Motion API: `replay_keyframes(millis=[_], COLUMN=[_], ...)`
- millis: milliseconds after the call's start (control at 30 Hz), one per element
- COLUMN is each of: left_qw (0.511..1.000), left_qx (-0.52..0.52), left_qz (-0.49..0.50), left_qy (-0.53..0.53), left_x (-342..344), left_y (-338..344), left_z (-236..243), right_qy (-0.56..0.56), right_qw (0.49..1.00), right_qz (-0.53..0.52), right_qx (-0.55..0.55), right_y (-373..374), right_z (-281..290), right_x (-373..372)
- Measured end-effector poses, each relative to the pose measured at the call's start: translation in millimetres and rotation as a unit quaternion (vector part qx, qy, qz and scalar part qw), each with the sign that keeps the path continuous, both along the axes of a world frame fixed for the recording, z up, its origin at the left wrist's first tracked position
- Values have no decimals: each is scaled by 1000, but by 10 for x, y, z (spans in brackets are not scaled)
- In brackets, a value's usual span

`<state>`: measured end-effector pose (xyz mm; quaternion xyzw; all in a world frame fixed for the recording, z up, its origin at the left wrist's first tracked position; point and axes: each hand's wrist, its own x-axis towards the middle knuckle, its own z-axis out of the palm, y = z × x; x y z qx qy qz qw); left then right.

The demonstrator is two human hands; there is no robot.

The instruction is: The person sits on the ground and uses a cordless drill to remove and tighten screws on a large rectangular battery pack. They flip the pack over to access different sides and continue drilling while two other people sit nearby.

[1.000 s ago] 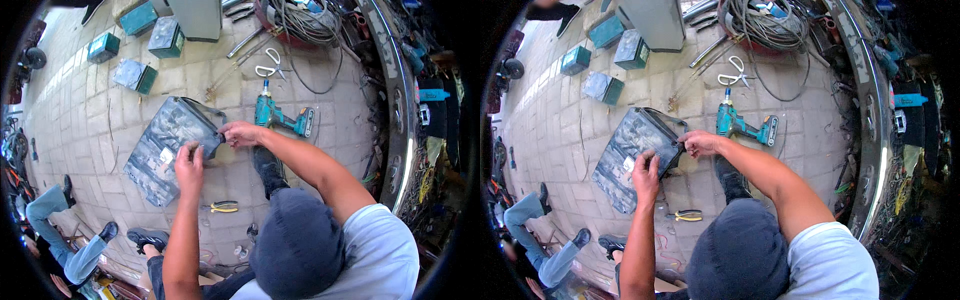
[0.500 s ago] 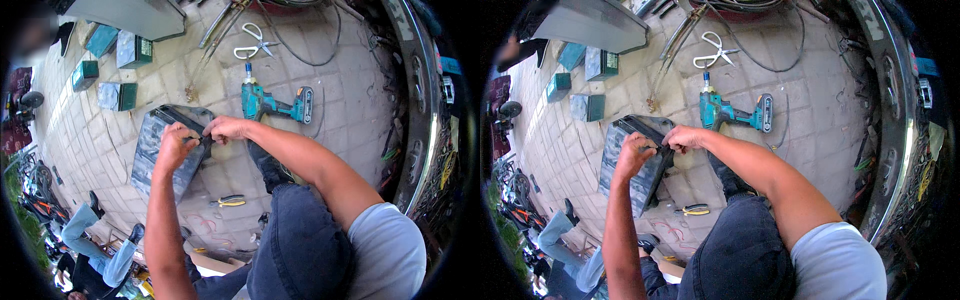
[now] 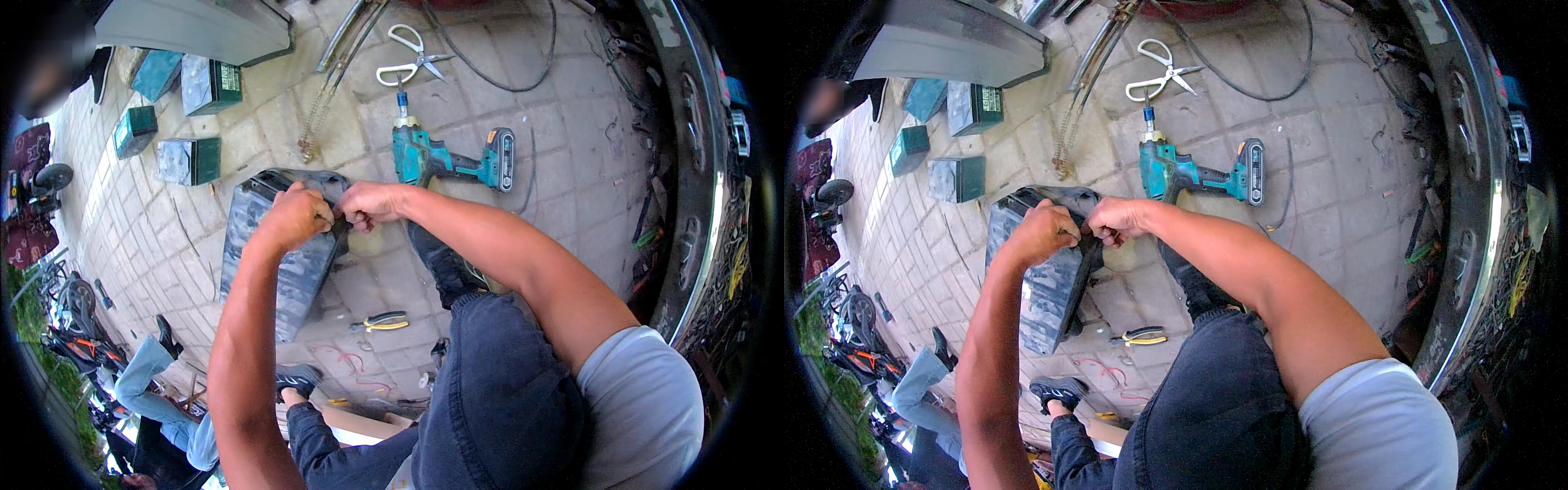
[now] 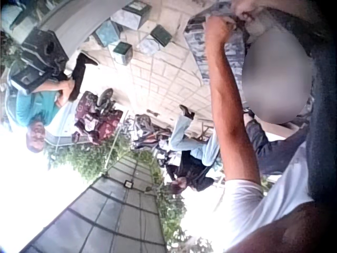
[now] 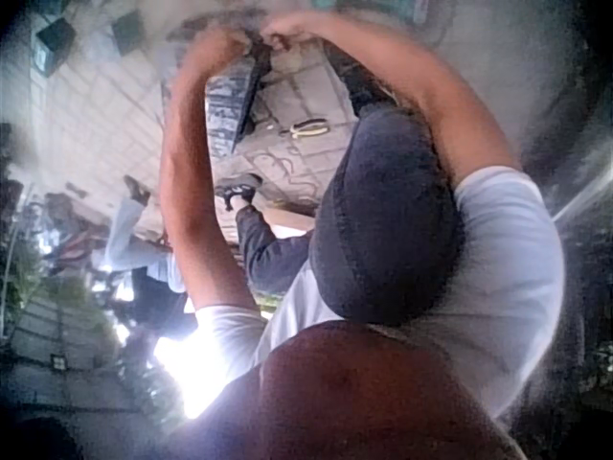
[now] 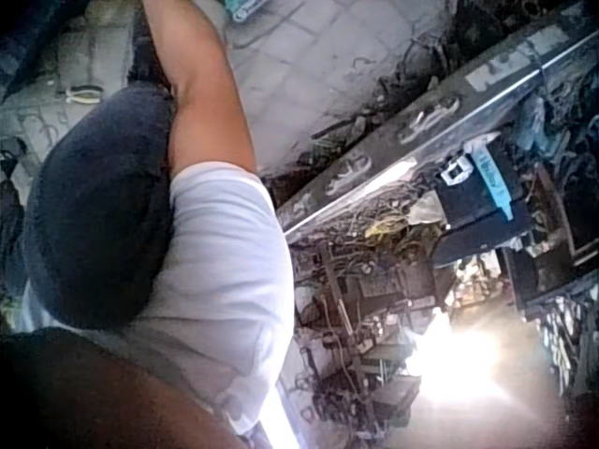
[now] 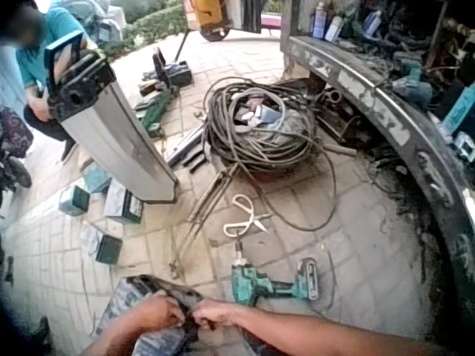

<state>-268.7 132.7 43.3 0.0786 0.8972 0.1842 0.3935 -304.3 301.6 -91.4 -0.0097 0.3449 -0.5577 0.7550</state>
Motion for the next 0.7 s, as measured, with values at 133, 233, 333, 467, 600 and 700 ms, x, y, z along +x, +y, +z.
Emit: replay_keyframes(millis=[133,233,333,467,600,700], left_qw=[1000,996,991,984,987,999], left_qx=[-22,-69,-112,-155,-129,-4], left_qz=[-20,-52,-70,-82,-83,4], left_qy=[0,2,12,22,51,49], left_x=[-3,-28,-18,-37,-12,-37], left_y=[35,124,157,249,167,0], left_z=[-32,-19,-36,-81,-198,-204], right_qy=[2,18,8,14,13,14], right_qw=[1000,1000,1000,1000,1000,999], right_qz=[-13,-7,-6,-10,-7,-11], right_qx=[1,5,15,14,12,32], right_y=[8,25,7,2,-42,-46], right_z=[-11,9,57,-9,25,101], right_x=[-3,-20,-25,-25,-36,-24])
